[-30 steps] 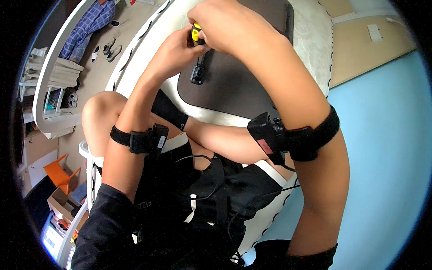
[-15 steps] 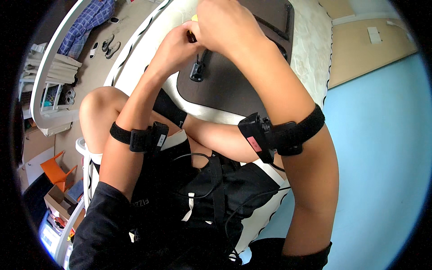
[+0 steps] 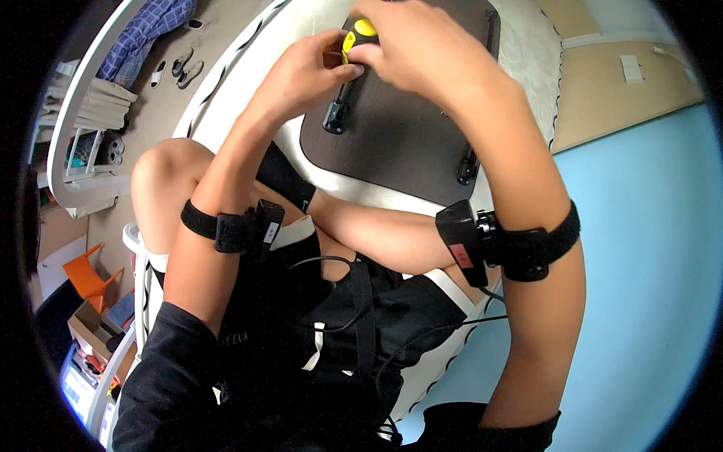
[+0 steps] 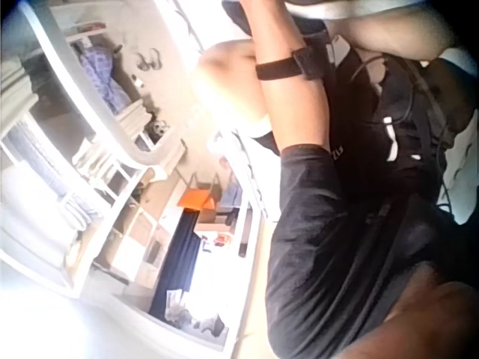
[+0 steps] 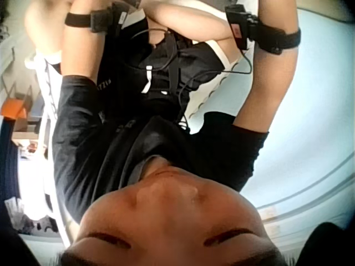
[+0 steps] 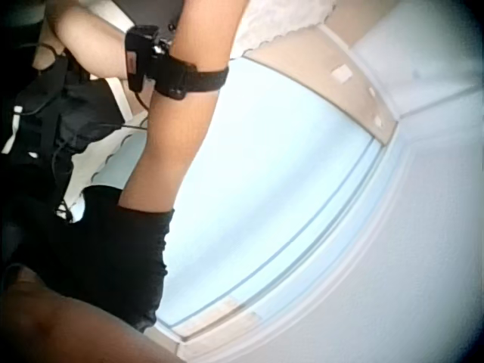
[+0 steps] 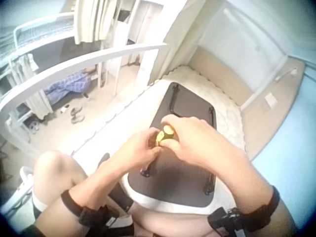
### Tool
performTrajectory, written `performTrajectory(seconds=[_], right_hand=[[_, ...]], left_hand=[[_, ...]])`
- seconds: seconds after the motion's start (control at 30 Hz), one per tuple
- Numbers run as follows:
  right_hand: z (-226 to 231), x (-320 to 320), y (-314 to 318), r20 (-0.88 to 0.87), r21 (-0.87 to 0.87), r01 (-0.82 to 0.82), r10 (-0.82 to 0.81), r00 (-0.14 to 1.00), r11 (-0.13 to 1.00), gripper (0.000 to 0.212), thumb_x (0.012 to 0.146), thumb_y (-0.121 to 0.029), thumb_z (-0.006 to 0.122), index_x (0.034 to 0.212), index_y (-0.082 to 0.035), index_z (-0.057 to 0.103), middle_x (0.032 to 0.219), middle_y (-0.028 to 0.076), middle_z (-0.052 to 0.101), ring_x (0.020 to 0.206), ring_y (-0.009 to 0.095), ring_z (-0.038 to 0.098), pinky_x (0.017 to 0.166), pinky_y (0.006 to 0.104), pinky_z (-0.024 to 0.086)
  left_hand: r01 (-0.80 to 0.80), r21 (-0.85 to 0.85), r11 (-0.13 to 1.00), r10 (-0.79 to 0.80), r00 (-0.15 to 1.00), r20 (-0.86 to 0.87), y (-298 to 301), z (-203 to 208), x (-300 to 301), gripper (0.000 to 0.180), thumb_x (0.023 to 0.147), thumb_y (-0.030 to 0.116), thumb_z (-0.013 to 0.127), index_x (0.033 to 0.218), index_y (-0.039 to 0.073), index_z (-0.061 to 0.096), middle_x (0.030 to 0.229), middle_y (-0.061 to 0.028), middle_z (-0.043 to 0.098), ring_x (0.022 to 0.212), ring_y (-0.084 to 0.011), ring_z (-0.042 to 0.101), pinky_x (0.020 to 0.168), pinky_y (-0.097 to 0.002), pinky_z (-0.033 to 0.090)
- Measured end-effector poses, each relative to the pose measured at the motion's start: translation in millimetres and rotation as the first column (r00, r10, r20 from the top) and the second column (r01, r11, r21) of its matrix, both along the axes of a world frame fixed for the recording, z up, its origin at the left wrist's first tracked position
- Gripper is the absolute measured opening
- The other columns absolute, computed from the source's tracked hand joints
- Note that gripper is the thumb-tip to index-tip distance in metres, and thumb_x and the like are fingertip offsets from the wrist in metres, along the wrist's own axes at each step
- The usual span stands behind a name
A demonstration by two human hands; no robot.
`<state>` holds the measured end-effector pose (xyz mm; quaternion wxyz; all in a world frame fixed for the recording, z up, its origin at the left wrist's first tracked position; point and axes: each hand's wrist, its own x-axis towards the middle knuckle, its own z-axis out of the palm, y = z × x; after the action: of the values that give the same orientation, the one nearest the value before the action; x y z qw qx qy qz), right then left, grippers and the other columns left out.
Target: The person uses a screwdriver to secure screws and brackets onto the underside of a small folding table while sitting on a bed, then stands up and carries the table across the room.
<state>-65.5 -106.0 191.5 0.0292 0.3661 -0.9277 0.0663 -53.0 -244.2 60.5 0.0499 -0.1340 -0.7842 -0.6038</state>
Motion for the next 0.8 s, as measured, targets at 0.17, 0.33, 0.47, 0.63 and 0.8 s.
performTrajectory(seconds=[0.17,0.33,0.47,0.63,0.8], right_hand=[[7,2,-24,-0.009,0.169,0.170,-0.171,0.985,0.971,0.033,0.087,-0.028,0.057,0.081,0.003,0.065,0.082,0.026,0.067,0.081,0.043,0.066,0.074,0.0465,0.054],[18,7,-35,-0.079,0.196,0.150,-0.137,0.987,0.969,0.027,0.085,-0.021,0.060,0.082,0.004,0.068,0.081,0.025,0.067,0.081,0.041,0.066,0.075,0.0451,0.054],[34,12,-42,0.175,0.232,0.124,-0.166,0.970,0.965,0.018,0.081,-0.010,0.061,0.094,0.003,0.066,0.090,0.028,0.065,0.092,0.040,0.064,0.080,0.0457,0.052],[-20,-1,-18,-0.261,0.278,0.340,-0.270,0.927,0.898,0.032,0.091,-0.033,0.061,0.089,-0.002,0.070,0.079,0.018,0.068,0.079,0.039,0.066,0.074,0.0426,0.053],[-6,-2,-18,-0.065,0.149,0.075,-0.065,0.996,0.986,0.032,0.089,-0.032,0.064,0.090,0.000,0.067,0.079,0.018,0.068,0.078,0.038,0.066,0.073,0.0435,0.052]], left_hand=[[-0.024,-0.065,0.998,0.029,0.997,0.070,0,9,4,0.036,0.079,0.021,0.070,0.107,0.000,0.063,0.086,-0.0192,0.068,0.082,-0.0325,0.066,0.076,-0.0386,0.051],[-0.051,0.005,0.999,0.051,0.996,0.068,-1,-4,-3,0.035,0.079,0.020,0.069,0.108,0.001,0.064,0.086,-0.0193,0.068,0.080,-0.0321,0.065,0.076,-0.0385,0.051],[-0.032,-0.073,0.997,0.040,0.994,0.106,-2,-1,4,0.031,0.081,0.018,0.071,0.105,0.000,0.065,0.086,-0.0155,0.068,0.079,-0.0272,0.064,0.076,-0.0360,0.051],[-0.097,-0.147,0.984,0.103,0.994,0.037,6,11,6,0.026,0.086,0.020,0.070,0.100,-0.001,0.064,0.081,-0.0101,0.066,0.073,-0.0159,0.059,0.073,-0.0321,0.049],[-0.060,-0.064,0.996,0.066,0.994,0.088,-4,3,2,0.031,0.079,0.019,0.070,0.103,0.000,0.064,0.086,-0.0204,0.068,0.084,-0.0353,0.067,0.076,-0.0401,0.051]])
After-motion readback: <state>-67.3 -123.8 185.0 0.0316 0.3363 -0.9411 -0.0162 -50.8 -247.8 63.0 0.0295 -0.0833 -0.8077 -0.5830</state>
